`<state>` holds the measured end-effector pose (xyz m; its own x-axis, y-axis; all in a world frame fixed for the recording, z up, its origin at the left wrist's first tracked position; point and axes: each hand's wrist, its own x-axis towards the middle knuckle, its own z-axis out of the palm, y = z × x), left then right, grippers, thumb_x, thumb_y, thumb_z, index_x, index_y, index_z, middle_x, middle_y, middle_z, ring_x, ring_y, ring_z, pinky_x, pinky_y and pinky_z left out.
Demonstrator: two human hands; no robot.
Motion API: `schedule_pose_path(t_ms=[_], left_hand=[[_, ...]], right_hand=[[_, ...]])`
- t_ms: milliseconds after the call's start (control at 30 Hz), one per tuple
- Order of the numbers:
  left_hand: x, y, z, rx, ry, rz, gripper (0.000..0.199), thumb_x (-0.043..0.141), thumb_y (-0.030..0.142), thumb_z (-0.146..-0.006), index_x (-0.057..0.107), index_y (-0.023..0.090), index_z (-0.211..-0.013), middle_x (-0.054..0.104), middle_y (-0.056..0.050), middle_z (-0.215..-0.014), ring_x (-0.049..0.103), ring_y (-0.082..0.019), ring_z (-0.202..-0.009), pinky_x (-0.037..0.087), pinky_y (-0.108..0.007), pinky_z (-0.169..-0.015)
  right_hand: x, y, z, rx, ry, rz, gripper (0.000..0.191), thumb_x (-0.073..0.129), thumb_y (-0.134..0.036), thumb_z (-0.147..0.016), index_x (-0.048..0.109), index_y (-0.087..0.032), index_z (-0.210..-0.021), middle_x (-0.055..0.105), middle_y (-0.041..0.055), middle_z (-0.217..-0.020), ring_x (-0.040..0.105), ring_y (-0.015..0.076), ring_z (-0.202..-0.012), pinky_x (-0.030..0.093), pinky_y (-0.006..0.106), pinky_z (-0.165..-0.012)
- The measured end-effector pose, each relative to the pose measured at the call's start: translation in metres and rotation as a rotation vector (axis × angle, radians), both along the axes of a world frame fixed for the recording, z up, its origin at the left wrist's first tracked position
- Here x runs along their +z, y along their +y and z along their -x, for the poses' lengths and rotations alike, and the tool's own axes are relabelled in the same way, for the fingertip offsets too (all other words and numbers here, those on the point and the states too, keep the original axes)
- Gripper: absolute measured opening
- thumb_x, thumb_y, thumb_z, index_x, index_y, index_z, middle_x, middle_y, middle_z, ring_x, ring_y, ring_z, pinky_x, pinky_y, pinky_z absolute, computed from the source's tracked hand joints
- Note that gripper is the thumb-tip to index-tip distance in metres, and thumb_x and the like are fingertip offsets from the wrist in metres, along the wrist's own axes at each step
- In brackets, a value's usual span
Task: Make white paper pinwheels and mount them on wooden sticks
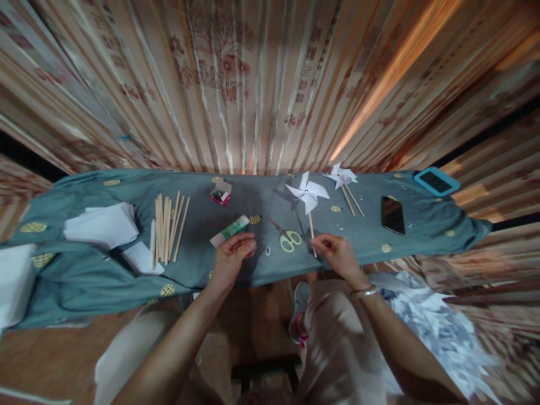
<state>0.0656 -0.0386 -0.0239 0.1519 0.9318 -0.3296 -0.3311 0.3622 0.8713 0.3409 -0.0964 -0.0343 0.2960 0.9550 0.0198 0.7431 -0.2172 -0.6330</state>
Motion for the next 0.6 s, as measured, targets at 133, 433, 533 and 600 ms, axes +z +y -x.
schedule_pose_path(t_ms=[133,433,533,600], left_hand=[[-0.002,-0.001,-0.001,-0.022,0.02,-0.01,0.046,0.092,0.042,-0.047,0.075,0.016,-0.08,0.07,-0.002,-0.073,0.065,-0.014,-0.066,0.052,-0.027,-0.066],[-0.003,-0.001,-0.002,-0.036,0.044,0.012,0.046,0.091,0.045,-0.047,0.075,0.016,-0.079,0.07,-0.001,-0.071,0.063,-0.014,-0.067,0.051,-0.028,-0.067],[-0.003,0.0,-0.002,-0.035,0.04,0.014,0.045,0.091,0.044,-0.046,0.075,0.016,-0.078,0.07,-0.001,-0.069,0.063,-0.014,-0.065,0.051,-0.028,-0.066],[-0.003,0.0,-0.002,-0.035,0.043,0.013,0.045,0.091,0.044,-0.045,0.075,0.016,-0.077,0.07,-0.001,-0.069,0.063,-0.014,-0.065,0.051,-0.027,-0.066]], right_hand=[[0.01,0.023,-0.052,-0.121,-0.341,0.098,0.025,0.06,-0.037,-0.088,0.077,-0.019,-0.085,0.077,0.0107,-0.08,0.07,0.0224,-0.075,0.044,0.029,-0.066],[0.013,0.062,-0.109,-0.182,-0.625,0.3,0.033,0.055,-0.038,-0.095,0.076,-0.013,-0.098,0.077,0.0196,-0.097,0.072,0.0294,-0.089,0.045,0.032,-0.069],[0.009,0.071,-0.119,-0.206,-0.669,0.338,0.034,0.055,-0.041,-0.096,0.076,-0.014,-0.099,0.077,0.0188,-0.097,0.072,0.0283,-0.088,0.046,0.031,-0.071],[0.006,0.076,-0.124,-0.219,-0.69,0.357,0.033,0.056,-0.041,-0.095,0.075,-0.014,-0.101,0.076,0.0182,-0.098,0.073,0.0273,-0.088,0.047,0.031,-0.072]])
